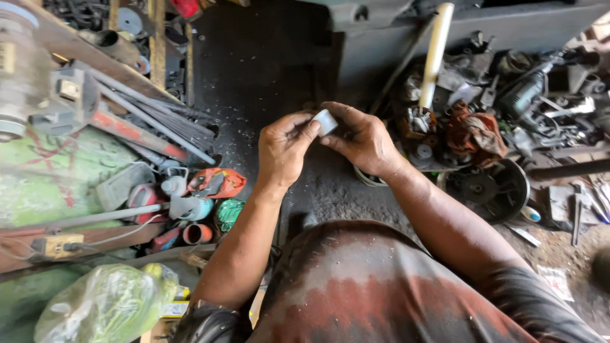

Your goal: The person holds a small white plastic component and grinds its edges against a bench grinder before checking the fit against another metal piece.

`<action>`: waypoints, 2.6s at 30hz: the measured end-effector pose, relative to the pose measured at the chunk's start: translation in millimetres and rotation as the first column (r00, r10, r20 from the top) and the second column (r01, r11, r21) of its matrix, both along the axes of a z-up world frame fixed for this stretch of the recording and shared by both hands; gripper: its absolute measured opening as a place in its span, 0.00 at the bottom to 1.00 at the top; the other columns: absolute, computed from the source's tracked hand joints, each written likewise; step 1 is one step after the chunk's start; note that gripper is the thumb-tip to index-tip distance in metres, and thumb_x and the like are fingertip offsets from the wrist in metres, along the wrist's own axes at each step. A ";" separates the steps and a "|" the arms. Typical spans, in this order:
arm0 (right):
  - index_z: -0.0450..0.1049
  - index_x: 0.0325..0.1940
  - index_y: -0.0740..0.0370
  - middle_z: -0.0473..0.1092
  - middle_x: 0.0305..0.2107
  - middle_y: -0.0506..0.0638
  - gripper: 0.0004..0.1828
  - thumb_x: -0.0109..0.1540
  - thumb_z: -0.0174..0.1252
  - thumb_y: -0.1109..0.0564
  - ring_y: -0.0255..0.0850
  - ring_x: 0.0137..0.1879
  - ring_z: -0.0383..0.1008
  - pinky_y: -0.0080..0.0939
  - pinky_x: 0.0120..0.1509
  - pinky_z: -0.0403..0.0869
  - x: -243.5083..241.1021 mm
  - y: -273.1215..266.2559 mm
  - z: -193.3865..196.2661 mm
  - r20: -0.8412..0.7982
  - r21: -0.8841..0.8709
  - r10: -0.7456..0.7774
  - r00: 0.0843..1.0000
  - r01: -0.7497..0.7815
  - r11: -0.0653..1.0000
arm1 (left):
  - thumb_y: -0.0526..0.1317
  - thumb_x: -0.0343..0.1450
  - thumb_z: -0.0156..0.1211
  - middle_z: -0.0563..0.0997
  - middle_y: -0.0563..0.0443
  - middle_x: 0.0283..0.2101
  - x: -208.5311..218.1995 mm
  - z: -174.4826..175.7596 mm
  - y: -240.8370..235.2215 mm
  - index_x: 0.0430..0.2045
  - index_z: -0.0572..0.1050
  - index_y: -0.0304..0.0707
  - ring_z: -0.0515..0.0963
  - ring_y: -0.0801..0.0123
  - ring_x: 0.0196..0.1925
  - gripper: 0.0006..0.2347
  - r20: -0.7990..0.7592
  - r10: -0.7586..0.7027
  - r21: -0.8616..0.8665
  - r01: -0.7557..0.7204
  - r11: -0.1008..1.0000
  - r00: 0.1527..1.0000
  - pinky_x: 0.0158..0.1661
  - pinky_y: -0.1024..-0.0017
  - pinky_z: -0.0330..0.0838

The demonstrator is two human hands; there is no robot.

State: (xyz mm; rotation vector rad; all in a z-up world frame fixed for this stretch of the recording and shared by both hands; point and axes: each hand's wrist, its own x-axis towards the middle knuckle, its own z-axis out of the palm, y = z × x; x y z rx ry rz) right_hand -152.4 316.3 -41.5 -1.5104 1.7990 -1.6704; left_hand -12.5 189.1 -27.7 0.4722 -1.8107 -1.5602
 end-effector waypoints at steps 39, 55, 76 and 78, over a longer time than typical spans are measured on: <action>0.74 0.58 0.77 0.72 0.47 0.72 0.23 0.62 0.66 0.60 0.68 0.51 0.77 0.64 0.48 0.77 -23.4 174.2 67.6 -0.312 -0.368 -0.099 0.945 -0.024 0.929 | 0.36 0.74 0.62 0.75 0.51 0.36 -22.7 104.8 161.7 0.30 0.75 0.40 0.81 0.56 0.37 0.03 0.036 -0.143 -0.818 0.111 0.564 0.989 0.40 0.62 0.77; 0.73 0.57 0.79 0.72 0.47 0.73 0.23 0.62 0.67 0.62 0.71 0.52 0.77 0.65 0.48 0.77 -9.1 170.3 69.3 -0.314 -0.381 -0.144 0.938 0.014 0.924 | 0.36 0.74 0.63 0.80 0.47 0.44 -12.9 102.8 157.3 0.40 0.83 0.41 0.82 0.59 0.42 0.05 -0.108 -0.019 -0.910 -0.091 0.405 0.994 0.44 0.64 0.78; 0.74 0.59 0.76 0.72 0.48 0.71 0.24 0.62 0.66 0.58 0.68 0.51 0.77 0.62 0.47 0.77 -15.0 153.1 60.4 -0.386 -0.298 -0.274 0.881 0.162 0.941 | 0.31 0.72 0.62 0.73 0.44 0.34 -37.1 89.4 127.1 0.39 0.77 0.37 0.78 0.45 0.37 0.05 0.005 -0.257 -0.720 0.181 0.670 0.966 0.38 0.52 0.75; 0.74 0.59 0.75 0.73 0.48 0.71 0.23 0.61 0.66 0.60 0.68 0.50 0.78 0.62 0.45 0.77 -11.1 146.5 63.0 -0.359 -0.275 -0.297 0.885 0.204 0.940 | 0.33 0.73 0.62 0.70 0.47 0.32 -45.6 87.7 113.6 0.35 0.78 0.40 0.76 0.46 0.36 0.01 0.013 -0.337 -0.716 0.244 0.654 0.942 0.37 0.55 0.74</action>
